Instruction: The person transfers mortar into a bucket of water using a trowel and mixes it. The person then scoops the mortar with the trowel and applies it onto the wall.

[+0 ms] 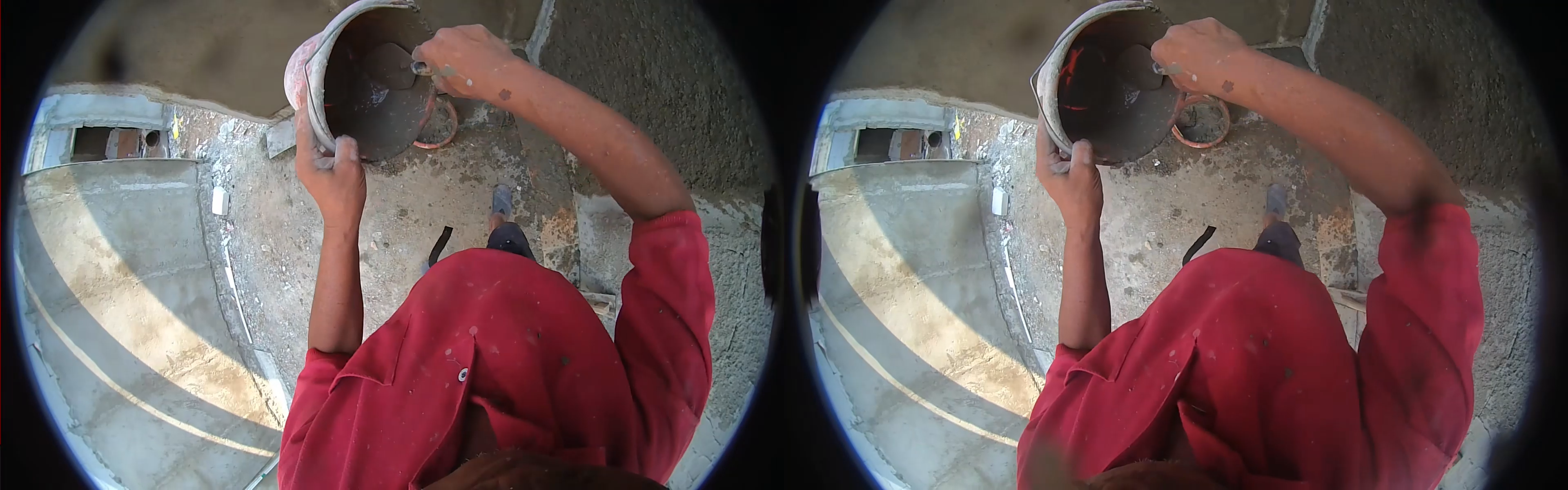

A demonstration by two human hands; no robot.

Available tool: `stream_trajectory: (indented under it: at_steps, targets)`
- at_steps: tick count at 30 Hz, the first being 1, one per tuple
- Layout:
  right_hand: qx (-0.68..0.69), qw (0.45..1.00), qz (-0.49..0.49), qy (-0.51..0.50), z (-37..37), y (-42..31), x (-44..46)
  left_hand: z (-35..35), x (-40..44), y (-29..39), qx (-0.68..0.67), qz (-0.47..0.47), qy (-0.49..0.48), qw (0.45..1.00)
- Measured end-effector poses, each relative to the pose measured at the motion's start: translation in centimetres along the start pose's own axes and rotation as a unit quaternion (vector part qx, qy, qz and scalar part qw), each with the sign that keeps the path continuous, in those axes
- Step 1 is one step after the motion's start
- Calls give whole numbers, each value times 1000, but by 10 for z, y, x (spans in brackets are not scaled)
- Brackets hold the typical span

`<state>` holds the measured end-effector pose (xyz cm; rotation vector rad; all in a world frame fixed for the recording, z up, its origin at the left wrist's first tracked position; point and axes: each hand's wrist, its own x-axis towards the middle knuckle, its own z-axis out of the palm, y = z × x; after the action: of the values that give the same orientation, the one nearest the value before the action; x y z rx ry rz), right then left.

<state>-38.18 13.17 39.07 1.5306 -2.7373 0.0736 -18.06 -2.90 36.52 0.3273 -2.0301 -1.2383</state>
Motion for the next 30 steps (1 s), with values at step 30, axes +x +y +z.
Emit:
stream_trajectory:
  at_steps: [30]
  targets:
    - [585, 806, 78, -37, -43, 212, 7, 44, 56, -57, -194, -287, 168, 923]
